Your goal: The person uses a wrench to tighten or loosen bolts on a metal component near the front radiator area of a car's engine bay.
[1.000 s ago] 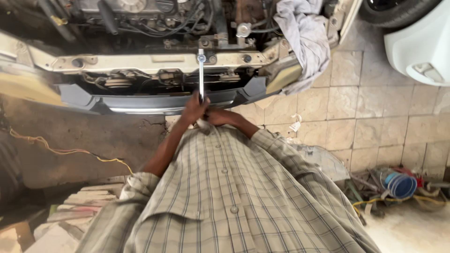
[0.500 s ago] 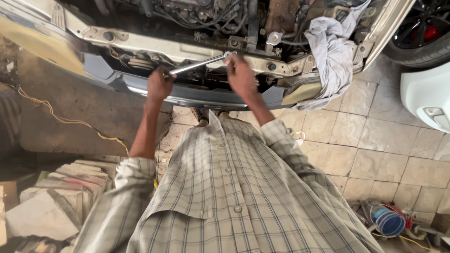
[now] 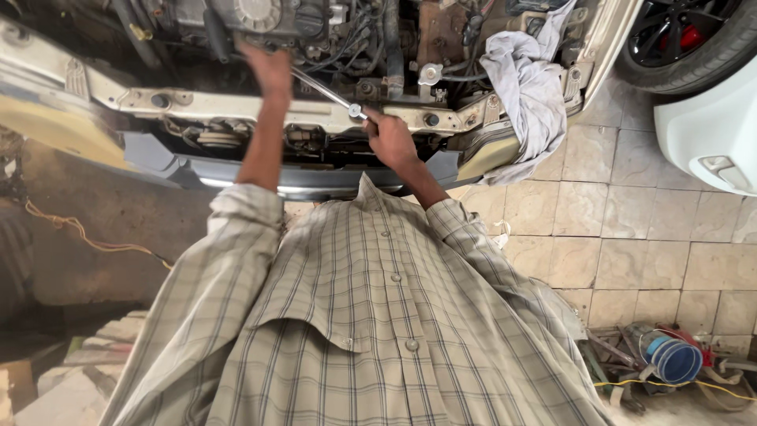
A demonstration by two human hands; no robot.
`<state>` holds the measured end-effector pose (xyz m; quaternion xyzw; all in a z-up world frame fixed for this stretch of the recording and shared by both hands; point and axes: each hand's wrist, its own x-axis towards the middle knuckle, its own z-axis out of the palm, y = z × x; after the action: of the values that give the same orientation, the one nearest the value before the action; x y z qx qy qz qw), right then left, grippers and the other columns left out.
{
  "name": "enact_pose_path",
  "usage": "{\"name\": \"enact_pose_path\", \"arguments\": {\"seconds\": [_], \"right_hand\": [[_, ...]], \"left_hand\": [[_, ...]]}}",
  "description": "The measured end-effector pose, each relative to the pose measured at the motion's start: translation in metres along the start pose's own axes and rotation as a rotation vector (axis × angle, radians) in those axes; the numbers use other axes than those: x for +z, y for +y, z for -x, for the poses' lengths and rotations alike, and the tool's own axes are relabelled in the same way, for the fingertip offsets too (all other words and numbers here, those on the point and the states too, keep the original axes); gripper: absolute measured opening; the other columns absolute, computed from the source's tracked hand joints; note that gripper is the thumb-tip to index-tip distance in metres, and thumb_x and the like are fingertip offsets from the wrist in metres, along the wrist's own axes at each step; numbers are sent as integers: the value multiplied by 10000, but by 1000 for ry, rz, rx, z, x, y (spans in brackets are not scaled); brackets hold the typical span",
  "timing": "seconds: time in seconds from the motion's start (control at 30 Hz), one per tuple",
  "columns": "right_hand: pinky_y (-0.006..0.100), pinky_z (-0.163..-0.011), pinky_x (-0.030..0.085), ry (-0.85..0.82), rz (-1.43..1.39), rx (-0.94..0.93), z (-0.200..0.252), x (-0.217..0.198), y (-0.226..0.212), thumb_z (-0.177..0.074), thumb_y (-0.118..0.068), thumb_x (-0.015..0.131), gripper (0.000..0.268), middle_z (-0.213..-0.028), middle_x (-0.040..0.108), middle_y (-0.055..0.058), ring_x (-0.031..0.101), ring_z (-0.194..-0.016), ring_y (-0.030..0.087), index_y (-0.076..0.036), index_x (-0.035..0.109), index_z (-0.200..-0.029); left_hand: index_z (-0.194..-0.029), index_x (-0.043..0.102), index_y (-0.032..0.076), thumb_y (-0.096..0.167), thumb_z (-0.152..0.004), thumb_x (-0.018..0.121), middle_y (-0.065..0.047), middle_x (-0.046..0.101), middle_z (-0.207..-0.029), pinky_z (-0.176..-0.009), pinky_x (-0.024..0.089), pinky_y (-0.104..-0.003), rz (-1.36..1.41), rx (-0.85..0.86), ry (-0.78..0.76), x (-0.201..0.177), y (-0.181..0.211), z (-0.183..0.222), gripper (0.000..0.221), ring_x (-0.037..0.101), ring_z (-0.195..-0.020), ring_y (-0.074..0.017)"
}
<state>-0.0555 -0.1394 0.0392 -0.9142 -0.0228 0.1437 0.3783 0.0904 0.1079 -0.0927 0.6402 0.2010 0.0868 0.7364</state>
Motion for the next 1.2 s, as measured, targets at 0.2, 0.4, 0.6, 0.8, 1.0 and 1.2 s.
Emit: {"name": "enact_pose_path", "arguments": {"seconds": [0.2,0.4,0.6,0.8,1.0,1.2], "right_hand": [[379,-853,577,-122,-154,-74,-2,10,53,-860,65,584,465,-1002,787,123,755,-931,261,-109,685,-1280],[379,-1017,614,419,-197,70,0,-30,126,-1007,3,616,243,-1238,725,116,729,-1135,247,-81,652,-1233],[641,-1117,322,473,378,-62,12,-98,105,-858,-30,746,746,-1534,270,359,261,-1401,537,-19,441,-1539],[648,-1133,335,26,626,-130,35,-67,125,-1070,-207,625,228,-1406,473,324,393,-1356,511,-70,691,-1239],[541,-953,519,-138,220,82,100,4,135,-1145,-267,433,269,-1102,669,233,634,-1033,385,-47,587,-1161],[472,-838,548,-453,-143,129,98,77,143,-1084,-331,434,347,-1020,704,191,682,-933,317,-33,608,-1123]], "left_hand": [[-1562,187,-15,-74,-1014,541,-314,642,-1158,-648,590,-418,-311,-410,-451,111,-7,66,654,686,-841,-350],[-1553,283,37,190,-1069,566,-228,689,-1105,-860,427,-623,-1098,37,-879,102,-3,103,581,622,-1017,-393],[-1429,573,179,249,-1000,623,-164,653,-1293,-1078,244,-603,-1248,421,-1070,99,28,118,438,400,-1364,-401],[-1092,799,217,134,-864,749,-165,621,-1333,-1138,234,-637,-1263,778,-1148,80,43,144,248,424,-1363,-359],[-1078,816,176,79,-851,783,-165,561,-1388,-1257,160,-671,-1139,843,-1037,54,47,155,249,417,-1404,-383],[-1358,659,100,-76,-769,643,-278,414,-1572,-1210,159,-654,-1202,850,-775,31,56,191,615,287,-1497,-432]]}}
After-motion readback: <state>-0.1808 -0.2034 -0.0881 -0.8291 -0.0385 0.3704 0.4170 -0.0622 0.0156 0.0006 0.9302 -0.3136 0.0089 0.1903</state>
